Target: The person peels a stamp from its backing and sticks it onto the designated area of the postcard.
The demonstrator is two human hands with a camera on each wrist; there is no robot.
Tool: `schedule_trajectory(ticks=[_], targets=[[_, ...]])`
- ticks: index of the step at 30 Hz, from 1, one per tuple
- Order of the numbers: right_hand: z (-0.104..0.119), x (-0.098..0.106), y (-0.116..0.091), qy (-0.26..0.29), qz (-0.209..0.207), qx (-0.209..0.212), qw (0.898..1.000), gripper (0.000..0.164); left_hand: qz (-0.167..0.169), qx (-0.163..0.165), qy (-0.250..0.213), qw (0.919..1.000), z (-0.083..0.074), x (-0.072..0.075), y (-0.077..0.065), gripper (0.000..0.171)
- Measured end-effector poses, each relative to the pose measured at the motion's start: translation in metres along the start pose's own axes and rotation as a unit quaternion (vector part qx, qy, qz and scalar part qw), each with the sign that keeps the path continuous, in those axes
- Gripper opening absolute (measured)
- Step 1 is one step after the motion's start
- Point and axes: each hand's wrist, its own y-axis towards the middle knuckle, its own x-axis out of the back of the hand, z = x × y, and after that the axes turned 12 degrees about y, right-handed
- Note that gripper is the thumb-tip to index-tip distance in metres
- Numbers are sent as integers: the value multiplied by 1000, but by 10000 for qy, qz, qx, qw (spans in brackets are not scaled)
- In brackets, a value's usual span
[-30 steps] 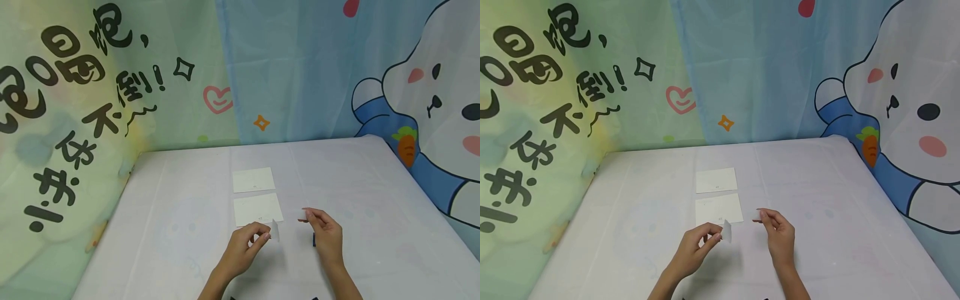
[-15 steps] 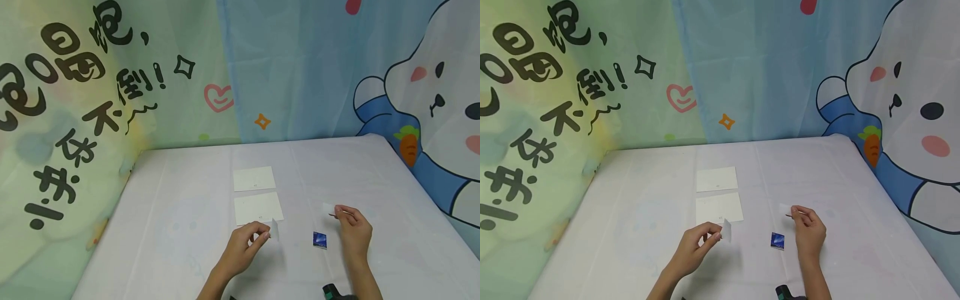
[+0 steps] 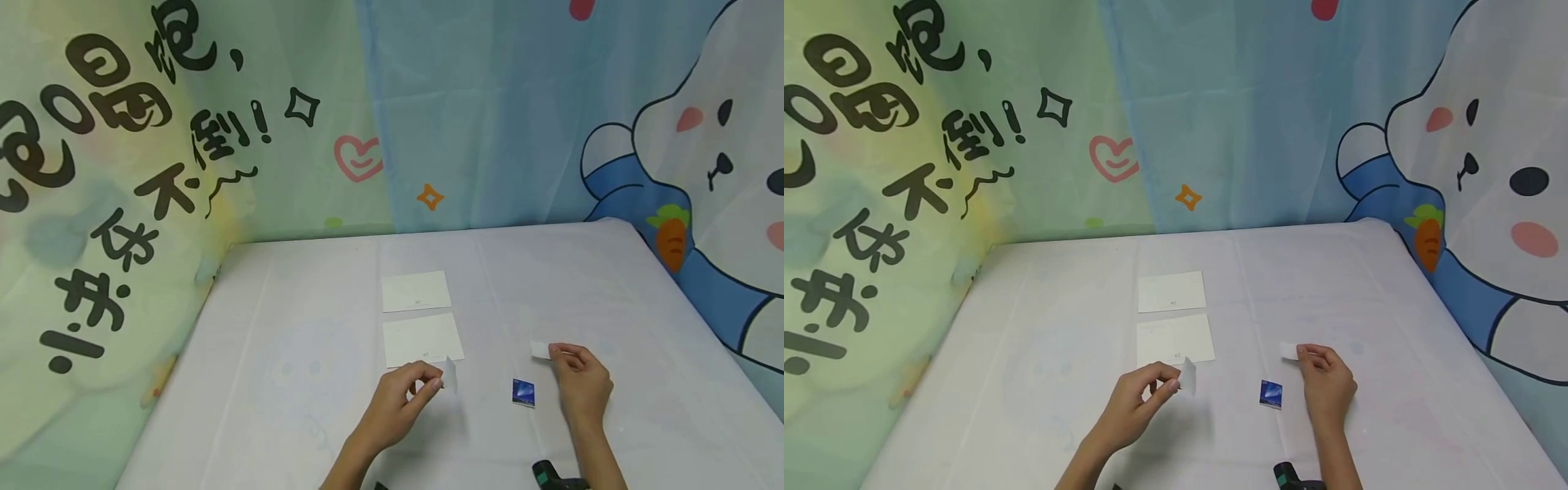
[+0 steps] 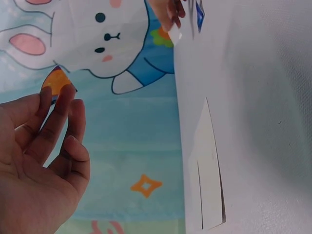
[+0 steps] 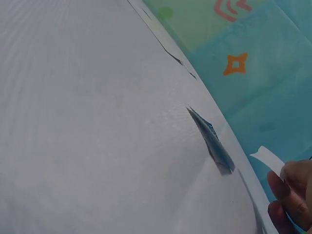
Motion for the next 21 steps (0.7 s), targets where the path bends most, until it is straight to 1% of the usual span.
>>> schedule_trajectory(ticks=[5, 8, 10, 14, 21], targets=[[-9, -2, 0, -327, -39, 525, 9981, 24, 86, 125, -63, 9999, -2, -1, 0, 16], [-12, -2, 0, -525, -151, 910, 9944, 22, 108, 149, -69, 9998, -3, -1, 1, 16], [-13, -2, 0, -718, -255, 1074, 9913, 22, 112, 146, -68, 9998, -3, -1, 1, 16], [-13, 0, 1, -1051, -316, 1191, 9868, 21, 132, 163, -77, 9997, -4, -1, 3, 16], [-14, 2, 2, -1181, -250, 1309, 9840, 19, 117, 199, -84, 9997, -5, -2, 3, 16]])
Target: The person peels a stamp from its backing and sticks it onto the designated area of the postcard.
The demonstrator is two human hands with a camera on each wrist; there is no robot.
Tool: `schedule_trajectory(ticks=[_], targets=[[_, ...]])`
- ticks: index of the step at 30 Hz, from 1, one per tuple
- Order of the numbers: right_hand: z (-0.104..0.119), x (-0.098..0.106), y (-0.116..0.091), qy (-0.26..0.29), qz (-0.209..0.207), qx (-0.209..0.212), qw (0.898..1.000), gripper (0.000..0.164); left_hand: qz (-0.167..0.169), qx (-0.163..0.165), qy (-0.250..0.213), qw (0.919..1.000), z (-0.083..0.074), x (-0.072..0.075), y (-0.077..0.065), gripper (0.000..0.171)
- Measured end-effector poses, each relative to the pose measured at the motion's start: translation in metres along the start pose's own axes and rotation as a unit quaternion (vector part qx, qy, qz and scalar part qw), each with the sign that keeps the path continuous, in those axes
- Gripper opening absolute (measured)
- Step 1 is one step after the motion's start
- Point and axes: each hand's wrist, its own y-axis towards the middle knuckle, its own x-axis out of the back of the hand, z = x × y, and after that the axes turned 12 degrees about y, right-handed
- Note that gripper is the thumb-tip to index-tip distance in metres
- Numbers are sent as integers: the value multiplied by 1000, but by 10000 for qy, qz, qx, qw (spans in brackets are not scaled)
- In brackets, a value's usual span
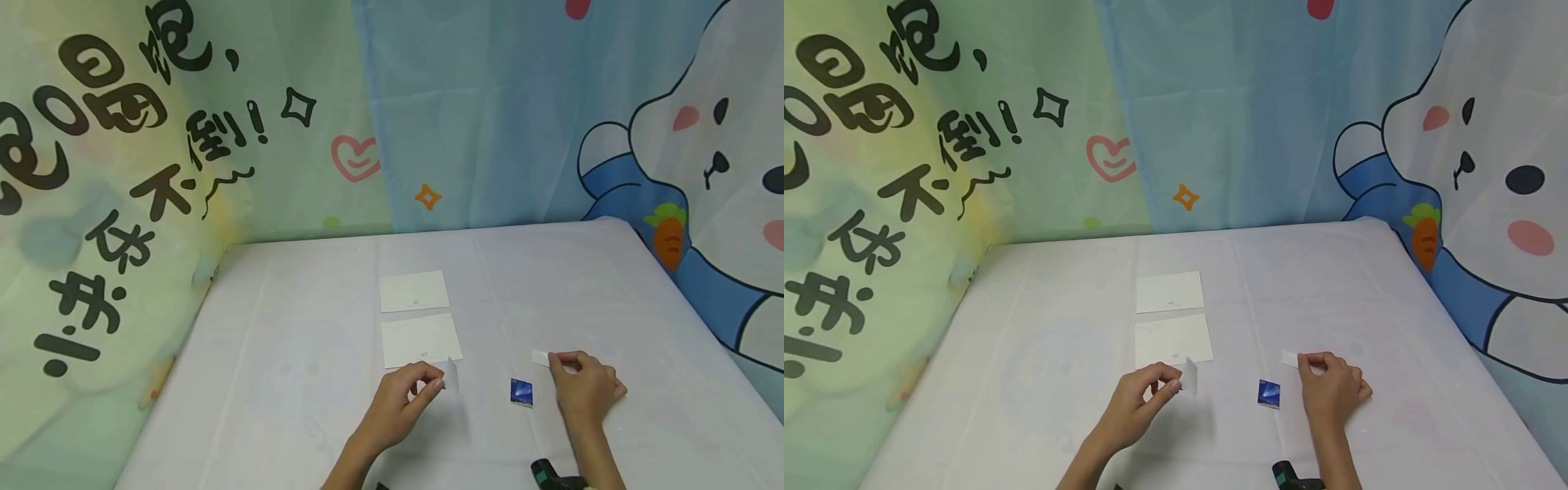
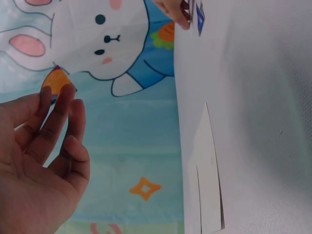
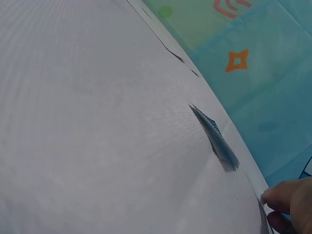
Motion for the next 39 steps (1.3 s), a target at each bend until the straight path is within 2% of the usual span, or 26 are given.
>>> schedule_trajectory(ticks=[14, 24, 29, 35, 39], targets=[[-1, -2, 0, -65, 13, 63, 10000, 16, -44, 29, 2, 10000, 1, 1, -2, 16], [3, -1, 0, 2, 48, -117, 9999, 16, -110, -46, 45, 9999, 2, 2, -3, 16], [9, 0, -1, 393, -38, 66, 9992, 16, -120, -82, 41, 9999, 2, 3, -3, 16], [30, 3, -5, 985, 191, 30, 9949, 14, -93, -39, 12, 9999, 0, 3, -2, 16], [42, -3, -9, 1307, 471, 443, 9893, 12, -198, -175, -8, 9997, -1, 3, -1, 13]])
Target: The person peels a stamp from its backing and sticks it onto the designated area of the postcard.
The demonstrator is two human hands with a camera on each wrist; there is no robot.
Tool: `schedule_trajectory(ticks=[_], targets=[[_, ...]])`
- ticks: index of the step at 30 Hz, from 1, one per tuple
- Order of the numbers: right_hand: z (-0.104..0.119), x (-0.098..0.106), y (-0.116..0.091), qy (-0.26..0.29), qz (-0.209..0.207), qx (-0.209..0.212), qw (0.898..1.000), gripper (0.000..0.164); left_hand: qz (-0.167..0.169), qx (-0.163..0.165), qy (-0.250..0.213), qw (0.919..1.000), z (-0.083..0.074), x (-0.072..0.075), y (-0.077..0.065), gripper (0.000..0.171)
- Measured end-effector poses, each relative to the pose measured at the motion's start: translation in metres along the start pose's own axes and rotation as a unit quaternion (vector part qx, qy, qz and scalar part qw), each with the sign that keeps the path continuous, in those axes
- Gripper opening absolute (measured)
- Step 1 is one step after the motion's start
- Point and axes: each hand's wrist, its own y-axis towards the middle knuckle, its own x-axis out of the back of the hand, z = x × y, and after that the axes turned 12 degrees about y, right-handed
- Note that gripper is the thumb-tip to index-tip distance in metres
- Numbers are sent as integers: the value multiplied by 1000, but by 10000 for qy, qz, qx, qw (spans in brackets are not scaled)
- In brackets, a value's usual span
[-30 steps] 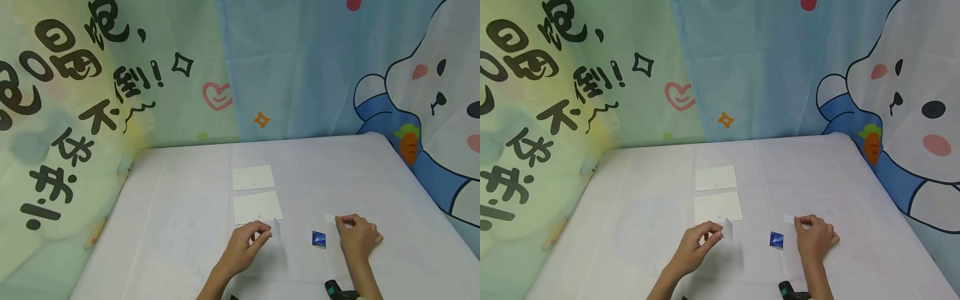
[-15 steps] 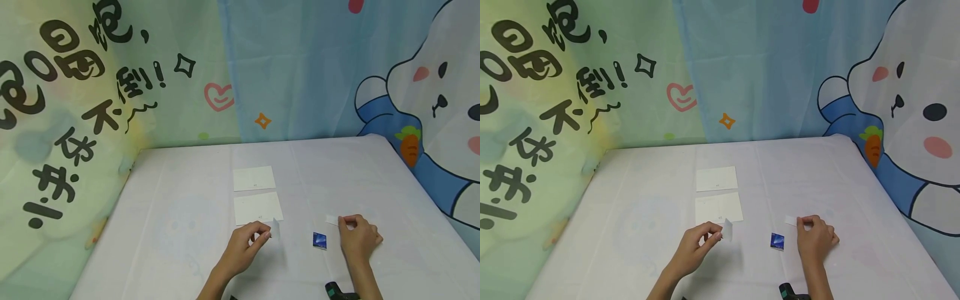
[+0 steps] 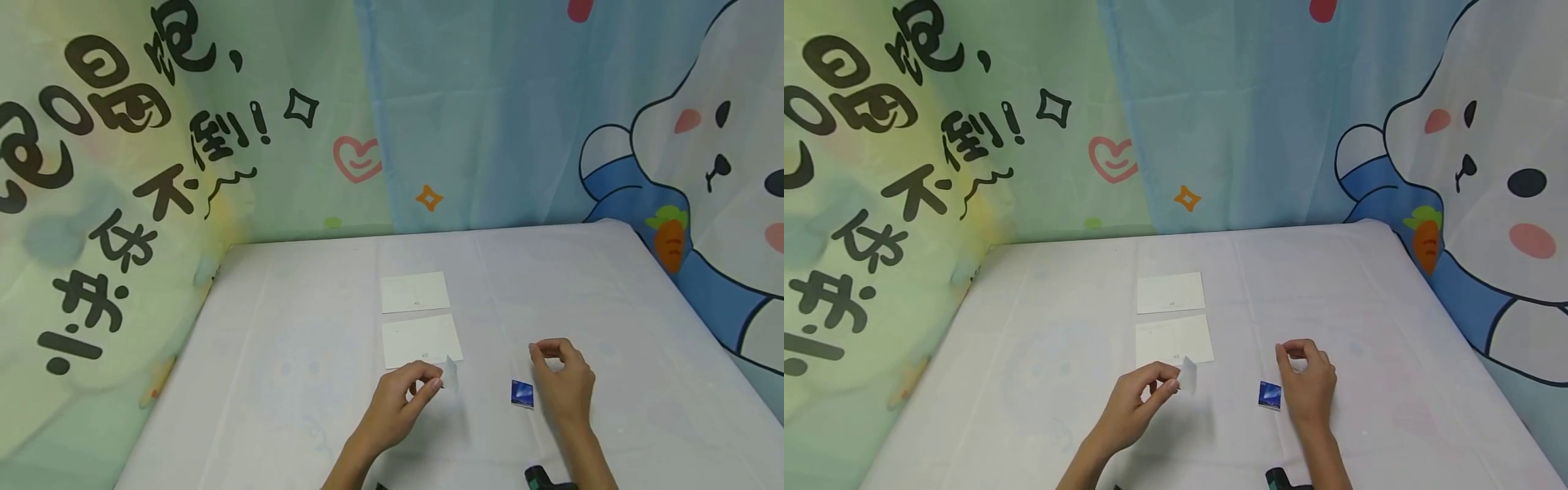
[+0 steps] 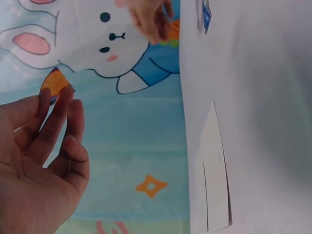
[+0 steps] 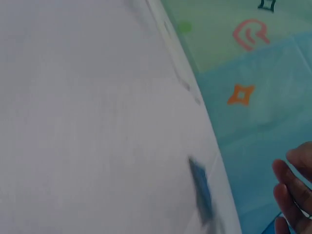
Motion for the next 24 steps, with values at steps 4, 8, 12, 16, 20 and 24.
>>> schedule_trajectory(ticks=[4, 8, 12, 16, 20, 24], targets=[[-12, -18, -5, 548, 349, 745, 9951, 12, -131, -159, -18, 9998, 0, 0, 1, 11], [1, -29, -12, 1872, 1267, 1112, 9678, 18, -170, -215, 21, 9996, -1, 2, 2, 11], [48, -28, -19, 3173, 2327, 893, 9150, 22, -171, -180, 11, 9997, -1, 3, 2, 11], [74, -27, -24, 3731, 2924, 742, 8774, 27, -124, -121, -46, 9998, 0, 3, 2, 12], [76, -29, -28, 3831, 3121, 505, 8679, 27, -67, -71, -102, 9999, 0, 4, 1, 14], [76, -32, -30, 3906, 3109, 534, 8649, 23, -60, -39, -168, 9998, 0, 4, 1, 14]])
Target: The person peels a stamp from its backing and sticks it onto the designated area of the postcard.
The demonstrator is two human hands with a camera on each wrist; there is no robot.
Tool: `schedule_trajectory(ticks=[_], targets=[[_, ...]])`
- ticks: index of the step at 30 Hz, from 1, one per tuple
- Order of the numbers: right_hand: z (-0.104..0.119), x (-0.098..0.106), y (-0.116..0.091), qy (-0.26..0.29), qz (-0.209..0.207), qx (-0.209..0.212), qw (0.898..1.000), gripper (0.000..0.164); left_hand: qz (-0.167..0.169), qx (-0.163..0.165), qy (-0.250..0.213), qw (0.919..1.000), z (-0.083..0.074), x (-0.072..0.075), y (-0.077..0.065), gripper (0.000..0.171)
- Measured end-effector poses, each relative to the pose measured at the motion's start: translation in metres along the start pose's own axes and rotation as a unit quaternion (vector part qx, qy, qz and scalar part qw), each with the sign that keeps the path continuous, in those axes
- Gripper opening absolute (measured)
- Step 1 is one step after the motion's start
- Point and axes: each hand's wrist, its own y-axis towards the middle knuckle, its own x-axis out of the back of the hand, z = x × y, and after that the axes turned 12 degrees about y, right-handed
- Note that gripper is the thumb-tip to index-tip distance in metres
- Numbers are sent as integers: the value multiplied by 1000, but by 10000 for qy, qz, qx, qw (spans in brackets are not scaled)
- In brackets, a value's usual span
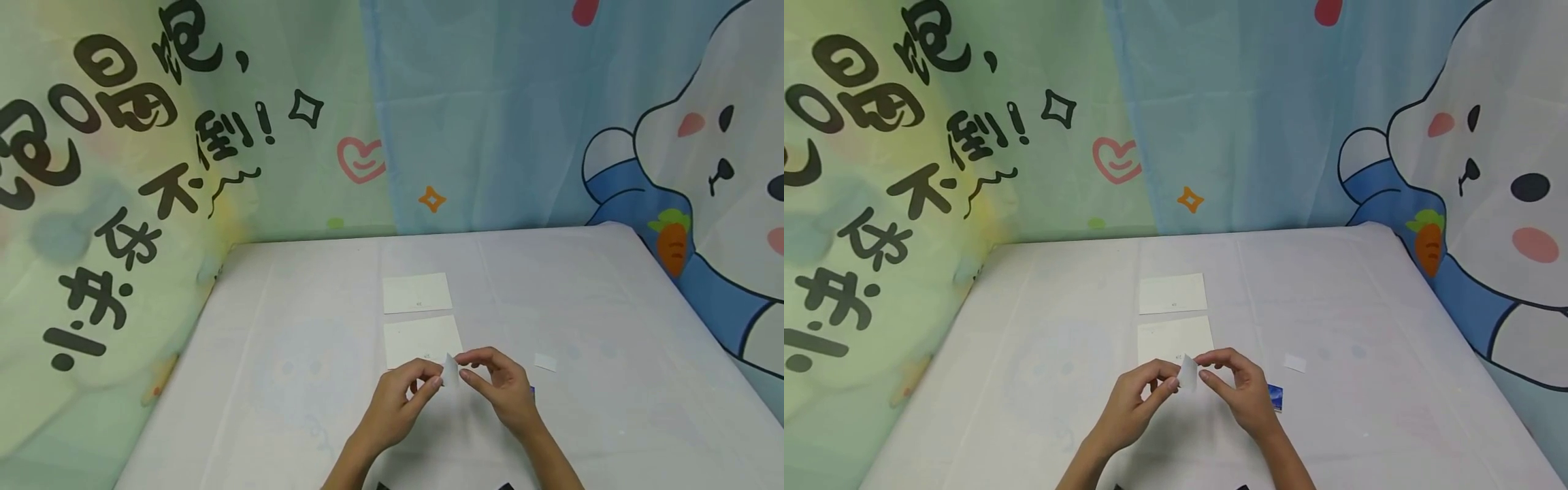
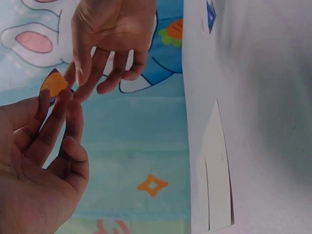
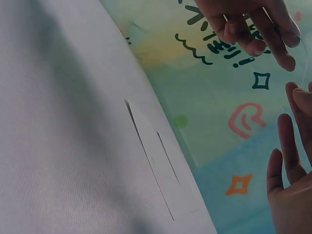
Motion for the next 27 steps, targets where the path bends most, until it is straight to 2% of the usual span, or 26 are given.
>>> schedule_trajectory(ticks=[5, 9, 18, 23, 27], targets=[[0, -2, 1, 69, 87, 322, 9994, 23, -82, -100, 33, 9999, 2, -2, -1, 9], [2, -2, 2, -59, 21, 299, 9995, 22, -90, -1, 45, 9999, 0, -1, -1, 7], [8, -2, 1, -260, -13, 322, 9991, 22, -193, 55, -47, 9998, -32, 19, 3, 6], [9, -3, 1, -279, 12, 304, 9991, 22, -363, 8, -32, 9993, -16, 8, 1, 5], [10, -4, 0, -289, 47, 268, 9992, 21, -613, -200, 106, 9979, -2, 0, -2, 6]])
